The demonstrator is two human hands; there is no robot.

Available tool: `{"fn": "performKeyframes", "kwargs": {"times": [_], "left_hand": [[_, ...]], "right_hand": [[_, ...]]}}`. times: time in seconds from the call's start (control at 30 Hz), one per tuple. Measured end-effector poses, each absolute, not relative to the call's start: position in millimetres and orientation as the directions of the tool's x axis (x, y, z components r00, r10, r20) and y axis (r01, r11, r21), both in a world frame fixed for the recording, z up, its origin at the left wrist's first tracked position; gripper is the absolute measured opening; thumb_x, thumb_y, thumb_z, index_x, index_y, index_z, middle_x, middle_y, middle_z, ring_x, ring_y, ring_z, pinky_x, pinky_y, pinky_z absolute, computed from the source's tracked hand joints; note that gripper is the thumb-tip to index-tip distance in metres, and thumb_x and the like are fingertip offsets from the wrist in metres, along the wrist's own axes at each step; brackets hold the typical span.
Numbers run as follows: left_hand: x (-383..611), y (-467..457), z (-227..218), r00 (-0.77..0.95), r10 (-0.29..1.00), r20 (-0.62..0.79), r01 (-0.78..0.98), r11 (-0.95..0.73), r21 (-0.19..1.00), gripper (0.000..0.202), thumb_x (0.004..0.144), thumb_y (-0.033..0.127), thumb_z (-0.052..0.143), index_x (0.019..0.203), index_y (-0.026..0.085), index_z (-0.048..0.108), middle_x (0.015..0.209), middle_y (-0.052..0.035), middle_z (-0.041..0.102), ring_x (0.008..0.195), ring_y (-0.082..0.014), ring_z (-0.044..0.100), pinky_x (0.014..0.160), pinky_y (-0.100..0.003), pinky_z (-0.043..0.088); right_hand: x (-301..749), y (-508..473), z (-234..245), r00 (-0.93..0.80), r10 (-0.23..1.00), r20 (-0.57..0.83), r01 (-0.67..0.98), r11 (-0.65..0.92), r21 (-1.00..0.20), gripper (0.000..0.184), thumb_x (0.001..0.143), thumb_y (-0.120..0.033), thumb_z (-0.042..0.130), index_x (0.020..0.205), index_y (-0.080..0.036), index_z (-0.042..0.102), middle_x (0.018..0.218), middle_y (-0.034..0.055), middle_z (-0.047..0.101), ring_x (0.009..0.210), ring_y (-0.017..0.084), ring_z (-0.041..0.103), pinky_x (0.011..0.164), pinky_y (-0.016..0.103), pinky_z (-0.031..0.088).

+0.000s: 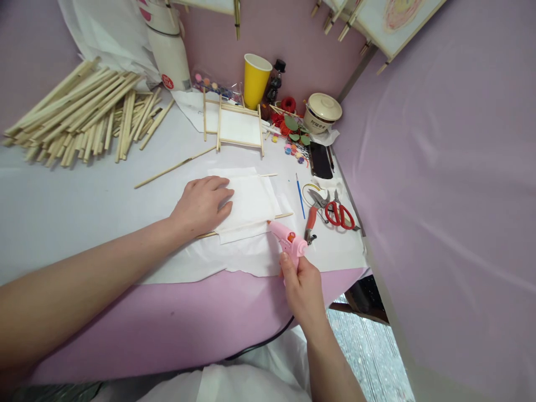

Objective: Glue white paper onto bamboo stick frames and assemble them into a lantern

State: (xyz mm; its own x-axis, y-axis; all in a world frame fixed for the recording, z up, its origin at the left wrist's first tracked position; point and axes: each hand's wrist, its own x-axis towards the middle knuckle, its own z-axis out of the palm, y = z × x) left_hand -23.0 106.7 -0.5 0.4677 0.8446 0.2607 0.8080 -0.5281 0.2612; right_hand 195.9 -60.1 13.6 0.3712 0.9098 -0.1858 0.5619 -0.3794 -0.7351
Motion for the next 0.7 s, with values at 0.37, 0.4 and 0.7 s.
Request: {"fn": "performKeyframes", "kwargs": {"times": [0.37,0.4,0.7], "left_hand": [[-24,105,-1,0.463,0.843,0.272,0.799,-0.530,0.284,0.027,0.088,0.024,0.048,0.104,0.020,0.070,0.129,-0.0106,0.060,0.124,-0.0291,0.051,0.100,-0.049,0.037],[-24,105,-1,0.463,0.845,0.270,0.799,-0.529,0.286,0.027,0.088,0.024,0.048,0.105,0.019,0.069,0.130,-0.0110,0.060,0.124,-0.0292,0.051,0.100,-0.049,0.037],[-25,95,10,0.372,0.787,0.492,0.740,-0.571,0.355,0.028,0.091,0.021,0.046,0.115,0.018,0.061,0.130,-0.0102,0.059,0.127,-0.0259,0.049,0.109,-0.048,0.027]], "right_hand": [[194,-54,15,0.267,0.925,-0.271,0.027,-0.288,-0.957,0.055,0.092,-0.065,0.040,0.098,-0.017,0.066,0.068,0.0011,0.059,0.059,0.015,0.049,0.058,0.027,0.037],[193,-53,12,0.244,0.927,-0.286,-0.074,-0.276,-0.958,0.057,0.091,-0.066,0.040,0.100,-0.016,0.066,0.066,0.0011,0.058,0.057,0.015,0.048,0.057,0.027,0.037],[172,-47,4,0.177,0.943,-0.283,-0.376,-0.201,-0.905,0.060,0.092,-0.067,0.039,0.111,-0.017,0.067,0.068,0.0012,0.058,0.052,0.012,0.043,0.055,0.025,0.038]]}}
